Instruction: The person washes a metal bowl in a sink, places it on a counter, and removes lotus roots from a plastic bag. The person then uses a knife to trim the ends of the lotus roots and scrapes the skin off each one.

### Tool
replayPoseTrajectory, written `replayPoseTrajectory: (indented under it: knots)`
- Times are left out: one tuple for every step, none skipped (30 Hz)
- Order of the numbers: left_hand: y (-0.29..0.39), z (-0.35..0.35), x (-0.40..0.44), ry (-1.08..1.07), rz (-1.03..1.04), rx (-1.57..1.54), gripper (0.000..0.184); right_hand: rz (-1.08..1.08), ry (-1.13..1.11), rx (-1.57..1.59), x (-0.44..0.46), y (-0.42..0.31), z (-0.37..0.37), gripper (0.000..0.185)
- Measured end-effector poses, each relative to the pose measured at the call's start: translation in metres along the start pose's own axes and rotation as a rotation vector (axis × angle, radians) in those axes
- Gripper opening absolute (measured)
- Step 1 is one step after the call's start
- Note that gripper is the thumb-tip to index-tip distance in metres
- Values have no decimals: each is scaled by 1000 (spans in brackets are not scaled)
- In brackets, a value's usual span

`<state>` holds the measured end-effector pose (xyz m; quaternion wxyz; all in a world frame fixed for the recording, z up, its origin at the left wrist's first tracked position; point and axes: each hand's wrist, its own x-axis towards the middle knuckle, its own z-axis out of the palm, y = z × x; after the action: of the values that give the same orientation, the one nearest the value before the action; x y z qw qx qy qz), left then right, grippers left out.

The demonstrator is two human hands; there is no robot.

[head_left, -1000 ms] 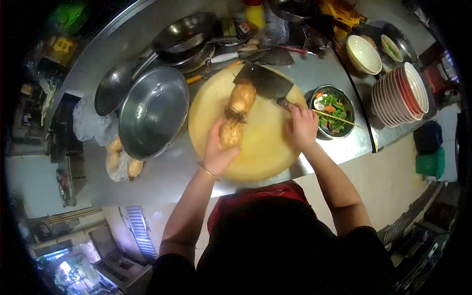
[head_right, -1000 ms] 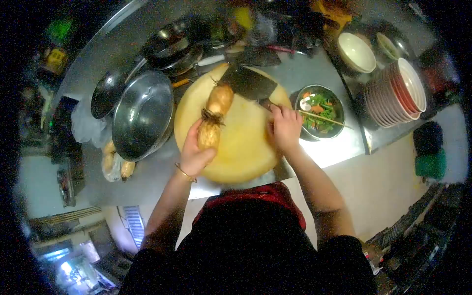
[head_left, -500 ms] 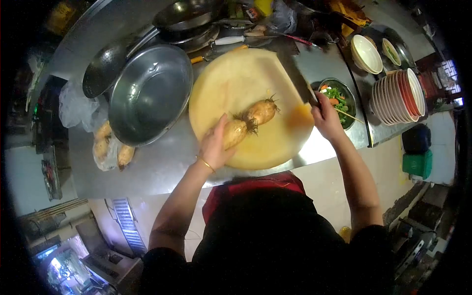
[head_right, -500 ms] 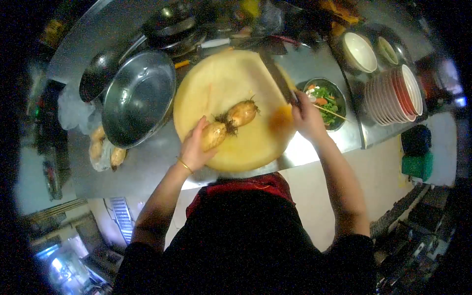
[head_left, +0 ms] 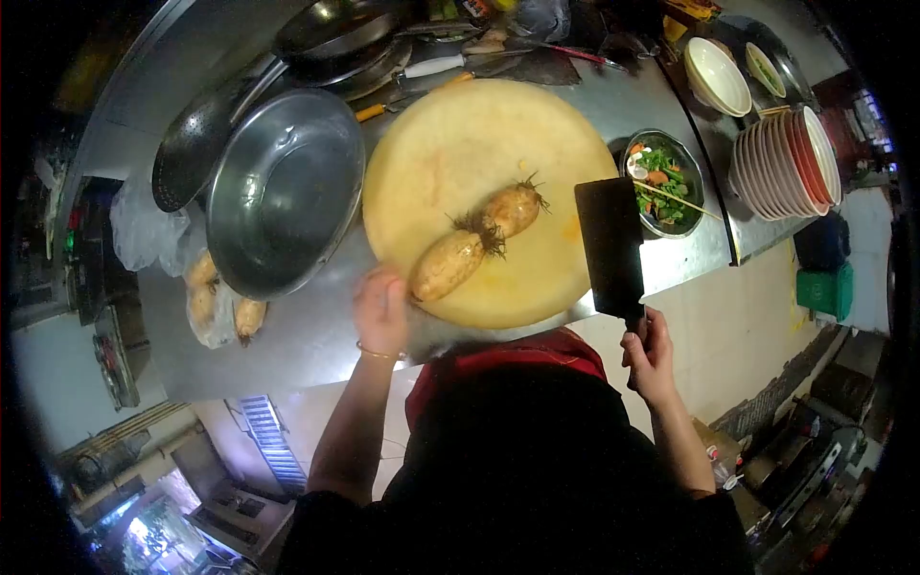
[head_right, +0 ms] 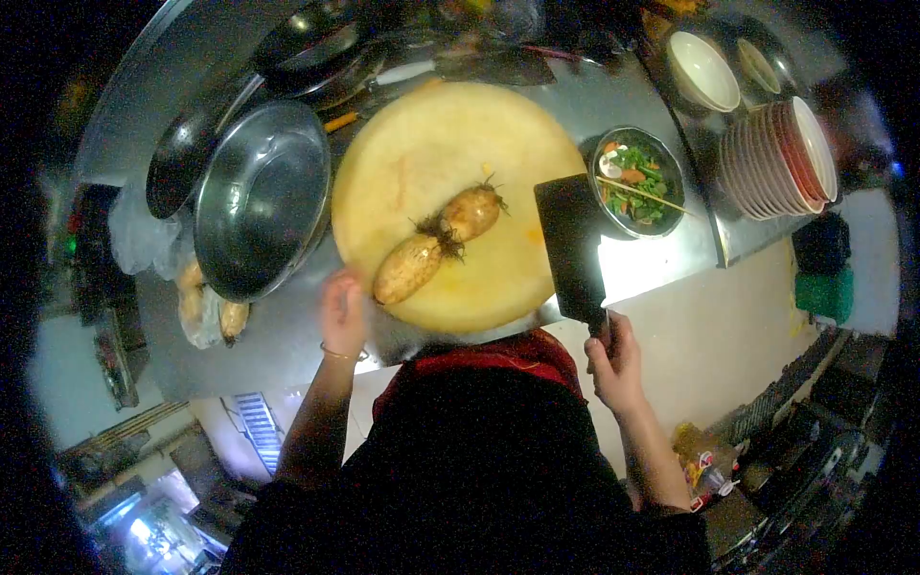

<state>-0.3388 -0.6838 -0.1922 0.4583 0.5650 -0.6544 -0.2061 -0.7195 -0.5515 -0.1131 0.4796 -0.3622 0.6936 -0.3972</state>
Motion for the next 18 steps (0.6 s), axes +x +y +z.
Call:
replayPoseTrajectory:
  knots:
    - [-6,-10,-7,13,-170,-83,12,-11,14,6,-1,4,-1,39]
    - [-10,-23,-16,27,-340,-166,12,-23,26,11,-2,9,-4,39]
    - [-13,-35,-25,41,-510,-251,12,-34,41,15,-2,12,-6,39]
    - [-20,-47,-35,16,-449,-155,14,-43,42,-1,-3,9,-7,37]
    - [-27,-57,-44,-14,-382,-64,16,-46,38,-32,-4,6,-8,36]
    - [-26,-57,-42,-46,-312,23,18,-48,39,-65,-6,1,-8,35]
    - [-24,-54,-41,-62,-266,59,21,-49,42,-99,-8,-3,-9,35]
    - [-7,-50,-35,-76,-221,94,24,-84,29,-212,-10,-7,-9,35]
    - [5,-45,-31,-87,-177,129,27,-119,13,-326,-11,-12,-10,35]
    - [8,-34,-24,-143,-46,178,37,-154,-5,-441,-11,-17,-10,36]
    - [21,-21,-11,-178,35,212,37,-186,-21,-502,-10,-24,-8,37]
    - [43,-6,8,-214,118,246,37,-217,-37,-562,-9,-32,-4,38]
    - [63,10,26,-249,203,279,38,-246,-52,-621,-8,-39,-1,39]
    - [80,25,43,-315,256,344,45,-214,-88,-652,-6,-45,1,39]
    - [92,41,58,-379,310,409,52,-227,-96,-693,-5,-51,4,38]
    - [96,59,68,-422,293,438,57,-279,-100,-709,-3,-51,7,38]
    - [98,75,78,-465,275,469,63,-332,-106,-725,-2,-51,9,38]
    - [102,89,86,-507,259,501,69,-312,-122,-750,-1,-52,10,37]
